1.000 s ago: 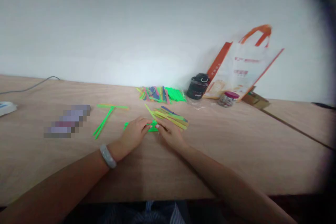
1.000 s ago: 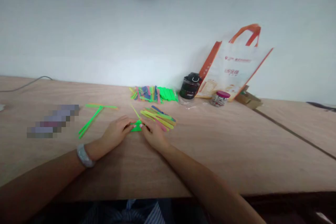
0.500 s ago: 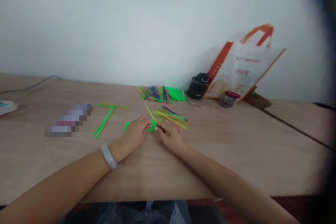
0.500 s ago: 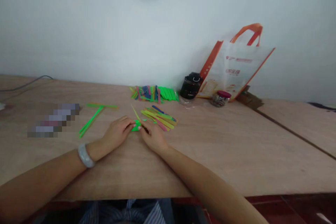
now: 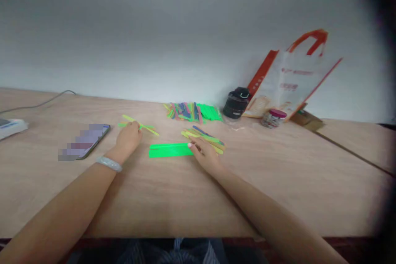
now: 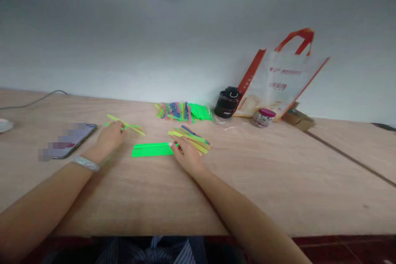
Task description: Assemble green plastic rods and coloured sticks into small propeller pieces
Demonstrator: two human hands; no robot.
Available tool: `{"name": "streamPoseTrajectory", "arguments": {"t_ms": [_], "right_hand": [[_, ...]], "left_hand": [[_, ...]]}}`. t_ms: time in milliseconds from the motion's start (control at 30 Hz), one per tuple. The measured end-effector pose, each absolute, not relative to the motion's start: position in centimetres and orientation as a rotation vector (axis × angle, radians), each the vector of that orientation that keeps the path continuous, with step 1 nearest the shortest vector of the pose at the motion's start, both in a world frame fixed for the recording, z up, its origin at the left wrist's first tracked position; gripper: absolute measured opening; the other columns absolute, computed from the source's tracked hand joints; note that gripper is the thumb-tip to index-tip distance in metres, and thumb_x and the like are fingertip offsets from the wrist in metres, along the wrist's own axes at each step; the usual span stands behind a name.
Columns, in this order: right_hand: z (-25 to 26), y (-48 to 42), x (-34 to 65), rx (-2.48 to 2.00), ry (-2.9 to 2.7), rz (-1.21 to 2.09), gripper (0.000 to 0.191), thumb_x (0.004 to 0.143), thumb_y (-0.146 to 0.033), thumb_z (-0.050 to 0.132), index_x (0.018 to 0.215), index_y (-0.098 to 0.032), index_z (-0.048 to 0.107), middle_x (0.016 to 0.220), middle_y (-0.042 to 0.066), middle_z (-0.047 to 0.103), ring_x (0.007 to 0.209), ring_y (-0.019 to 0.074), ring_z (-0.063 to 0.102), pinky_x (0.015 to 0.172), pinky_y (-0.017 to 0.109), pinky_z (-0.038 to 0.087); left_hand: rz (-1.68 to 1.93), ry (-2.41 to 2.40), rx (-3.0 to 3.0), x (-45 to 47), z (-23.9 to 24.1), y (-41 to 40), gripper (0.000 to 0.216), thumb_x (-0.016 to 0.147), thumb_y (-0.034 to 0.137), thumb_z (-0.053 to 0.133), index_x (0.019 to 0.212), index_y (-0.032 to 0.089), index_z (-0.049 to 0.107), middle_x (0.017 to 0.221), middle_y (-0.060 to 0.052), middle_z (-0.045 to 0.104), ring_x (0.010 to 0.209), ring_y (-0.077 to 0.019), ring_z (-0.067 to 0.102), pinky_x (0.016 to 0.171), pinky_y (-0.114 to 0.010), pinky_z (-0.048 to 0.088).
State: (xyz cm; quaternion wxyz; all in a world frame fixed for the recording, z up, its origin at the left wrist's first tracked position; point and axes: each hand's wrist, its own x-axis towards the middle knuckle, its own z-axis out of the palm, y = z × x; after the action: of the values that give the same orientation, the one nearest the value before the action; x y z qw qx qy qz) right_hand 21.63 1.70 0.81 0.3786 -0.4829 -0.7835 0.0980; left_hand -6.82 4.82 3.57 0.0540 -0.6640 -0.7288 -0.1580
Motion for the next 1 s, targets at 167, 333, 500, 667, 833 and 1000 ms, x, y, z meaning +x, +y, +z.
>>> {"name": "streamPoseTrajectory", "arguments": {"t_ms": [167,333,500,667,833,1000], "right_hand": [[1.2,2.3,22.6,-1.250,-1.990,0.205,0.035,0.090,-0.036,0.043,0.113,-0.020,0.064,0.101,0.007,0.066,0.088,0.0181,0.060,0.078,0.031,0.048],[1.1,3.9,24.9,-1.373,-1.919,0.102,0.032,0.090,-0.029,0.043,0.111,-0.020,0.065,0.100,0.007,0.066,0.087,0.0182,0.059,0.079,0.032,0.047],[1.0,5.1,26.3,-1.558,-1.988,-0.047,0.026,0.087,-0.020,0.046,0.100,-0.014,0.068,0.098,0.010,0.064,0.095,0.0204,0.056,0.086,0.033,0.043],[1.0,4.8,25.8,-1.661,-2.087,-0.106,0.021,0.086,-0.025,0.051,0.092,-0.018,0.069,0.098,0.009,0.062,0.093,0.0195,0.055,0.084,0.031,0.042],[1.2,4.1,25.4,-1.760,-2.084,-0.176,0.021,0.086,-0.029,0.053,0.091,-0.019,0.070,0.094,0.010,0.062,0.090,0.0210,0.055,0.080,0.031,0.042],[1.2,4.1,25.5,-1.779,-2.096,-0.173,0.019,0.085,-0.026,0.054,0.087,-0.017,0.070,0.093,0.013,0.062,0.087,0.0225,0.056,0.078,0.032,0.042]], "left_hand": [[-0.348,-2.268,-1.952,-8.3,3.1,5.4,0.030,0.086,0.025,0.040,0.105,0.009,0.056,0.102,-0.018,0.064,0.094,-0.0298,0.063,0.076,-0.037,0.049],[-0.351,-2.242,-1.980,-8.7,2.8,5.3,0.028,0.086,0.022,0.039,0.103,0.009,0.057,0.102,-0.019,0.064,0.091,-0.0296,0.064,0.073,-0.036,0.050],[-0.434,-2.157,-1.974,-8.3,2.8,5.3,0.027,0.087,0.025,0.043,0.105,0.009,0.056,0.103,-0.018,0.061,0.093,-0.0279,0.062,0.076,-0.036,0.049],[-0.679,-1.682,-2.351,-4.8,3.0,3.8,0.025,0.092,0.028,0.041,0.101,0.014,0.060,0.099,-0.010,0.059,0.095,-0.0214,0.057,0.087,-0.035,0.046],[-0.598,-1.133,-2.753,0.2,2.1,1.1,0.023,0.092,0.025,0.046,0.105,0.018,0.063,0.102,-0.008,0.058,0.095,-0.0195,0.053,0.086,-0.034,0.045],[-0.452,-1.067,-2.820,2.2,1.5,0.0,0.021,0.091,0.023,0.046,0.097,0.018,0.065,0.100,-0.008,0.059,0.096,-0.0220,0.052,0.084,-0.035,0.046]]}}
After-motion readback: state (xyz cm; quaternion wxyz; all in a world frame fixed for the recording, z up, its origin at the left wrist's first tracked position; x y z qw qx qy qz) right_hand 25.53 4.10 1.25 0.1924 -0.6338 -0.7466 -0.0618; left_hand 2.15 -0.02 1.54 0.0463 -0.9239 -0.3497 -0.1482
